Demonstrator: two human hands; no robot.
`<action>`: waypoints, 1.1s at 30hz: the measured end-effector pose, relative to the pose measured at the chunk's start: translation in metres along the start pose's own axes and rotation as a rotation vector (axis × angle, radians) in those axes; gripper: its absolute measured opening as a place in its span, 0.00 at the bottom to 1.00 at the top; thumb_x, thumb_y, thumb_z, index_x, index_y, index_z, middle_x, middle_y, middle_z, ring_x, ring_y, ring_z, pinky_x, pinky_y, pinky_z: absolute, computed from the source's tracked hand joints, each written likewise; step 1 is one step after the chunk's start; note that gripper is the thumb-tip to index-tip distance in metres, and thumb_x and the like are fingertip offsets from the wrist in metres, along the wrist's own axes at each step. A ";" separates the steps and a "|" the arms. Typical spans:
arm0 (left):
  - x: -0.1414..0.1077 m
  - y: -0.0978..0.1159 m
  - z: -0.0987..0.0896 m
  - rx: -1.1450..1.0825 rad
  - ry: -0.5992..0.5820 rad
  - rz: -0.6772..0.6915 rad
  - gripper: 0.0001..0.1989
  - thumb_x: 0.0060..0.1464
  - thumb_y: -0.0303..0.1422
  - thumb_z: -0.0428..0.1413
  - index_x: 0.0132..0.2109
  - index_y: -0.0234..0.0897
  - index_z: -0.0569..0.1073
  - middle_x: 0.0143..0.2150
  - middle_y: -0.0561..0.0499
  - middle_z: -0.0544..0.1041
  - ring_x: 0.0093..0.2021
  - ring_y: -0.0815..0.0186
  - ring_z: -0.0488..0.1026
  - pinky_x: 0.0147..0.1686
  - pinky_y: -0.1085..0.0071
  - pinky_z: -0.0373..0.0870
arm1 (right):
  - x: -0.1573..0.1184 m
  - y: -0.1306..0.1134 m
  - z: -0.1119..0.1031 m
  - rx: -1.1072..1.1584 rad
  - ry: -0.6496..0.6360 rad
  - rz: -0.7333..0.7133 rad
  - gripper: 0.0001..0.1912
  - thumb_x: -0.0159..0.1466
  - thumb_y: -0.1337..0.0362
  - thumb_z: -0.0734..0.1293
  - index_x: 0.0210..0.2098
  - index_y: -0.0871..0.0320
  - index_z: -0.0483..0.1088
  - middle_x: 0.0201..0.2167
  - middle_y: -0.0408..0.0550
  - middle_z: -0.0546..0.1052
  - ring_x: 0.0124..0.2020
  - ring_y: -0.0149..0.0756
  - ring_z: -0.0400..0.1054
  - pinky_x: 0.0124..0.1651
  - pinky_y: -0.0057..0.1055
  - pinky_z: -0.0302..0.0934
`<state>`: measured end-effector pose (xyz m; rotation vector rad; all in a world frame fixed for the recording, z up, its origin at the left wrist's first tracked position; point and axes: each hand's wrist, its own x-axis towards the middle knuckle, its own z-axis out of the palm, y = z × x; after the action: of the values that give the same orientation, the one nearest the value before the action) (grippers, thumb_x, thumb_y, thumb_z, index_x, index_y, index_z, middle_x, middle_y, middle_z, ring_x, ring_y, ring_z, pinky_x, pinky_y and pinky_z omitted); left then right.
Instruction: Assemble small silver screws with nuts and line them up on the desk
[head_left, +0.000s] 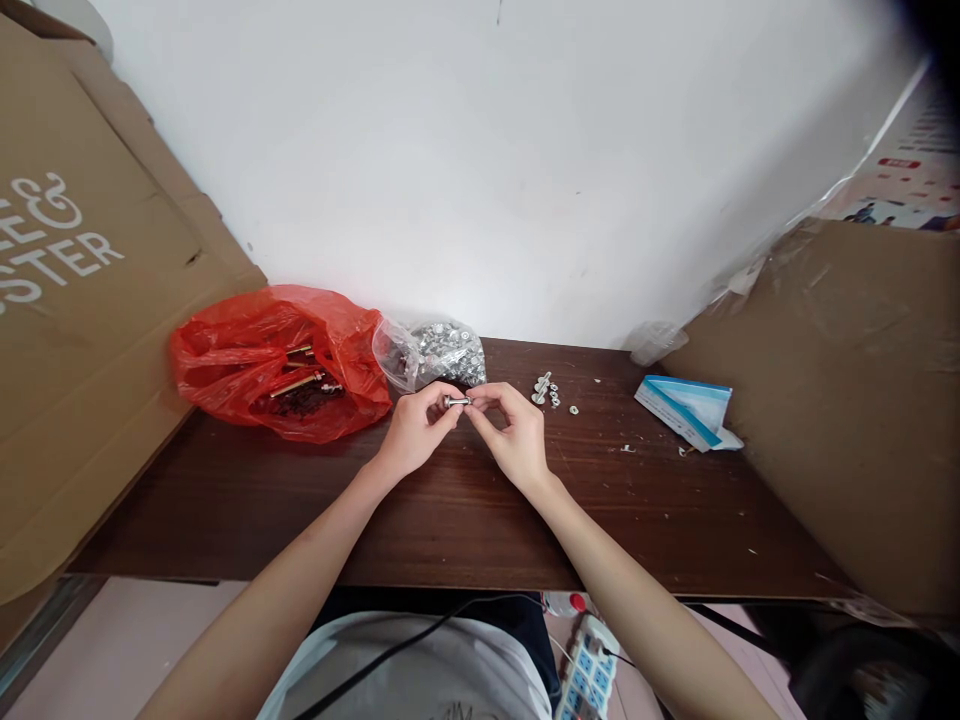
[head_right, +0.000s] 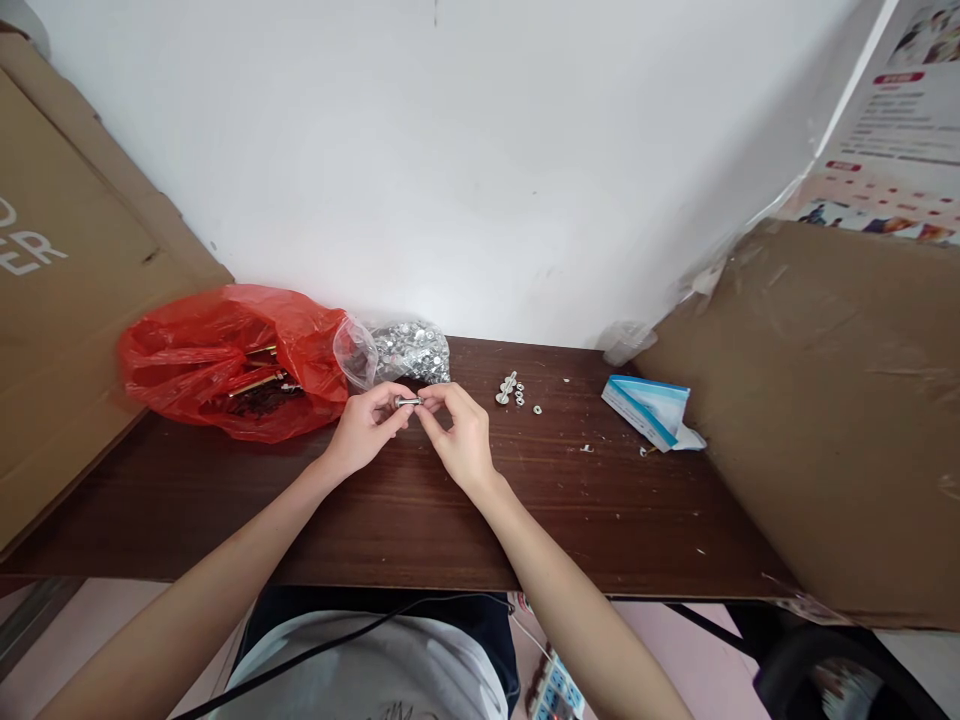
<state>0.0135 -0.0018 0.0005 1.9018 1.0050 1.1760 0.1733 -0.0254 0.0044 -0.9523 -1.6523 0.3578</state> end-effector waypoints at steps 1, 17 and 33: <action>0.000 0.000 0.000 0.008 -0.001 0.003 0.09 0.56 0.35 0.54 0.42 0.36 0.72 0.32 0.50 0.76 0.28 0.69 0.72 0.28 0.74 0.69 | 0.000 0.000 0.000 0.003 -0.007 0.002 0.07 0.62 0.68 0.65 0.41 0.56 0.70 0.35 0.47 0.75 0.34 0.34 0.71 0.40 0.35 0.69; 0.000 0.000 0.000 0.033 -0.002 0.005 0.10 0.56 0.36 0.54 0.41 0.35 0.73 0.29 0.51 0.75 0.27 0.68 0.73 0.29 0.74 0.69 | -0.001 0.000 -0.002 -0.010 -0.020 -0.047 0.08 0.62 0.71 0.64 0.39 0.55 0.71 0.38 0.47 0.77 0.36 0.35 0.71 0.43 0.36 0.68; 0.000 0.003 -0.001 0.001 -0.005 0.022 0.08 0.56 0.34 0.54 0.41 0.36 0.73 0.30 0.51 0.76 0.27 0.68 0.73 0.28 0.75 0.70 | 0.001 0.009 0.003 0.390 -0.083 0.353 0.10 0.60 0.58 0.68 0.38 0.57 0.71 0.32 0.47 0.77 0.32 0.36 0.74 0.40 0.37 0.71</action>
<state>0.0137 -0.0030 0.0039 1.9205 0.9842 1.1828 0.1743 -0.0187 -0.0018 -0.9349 -1.4117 0.9332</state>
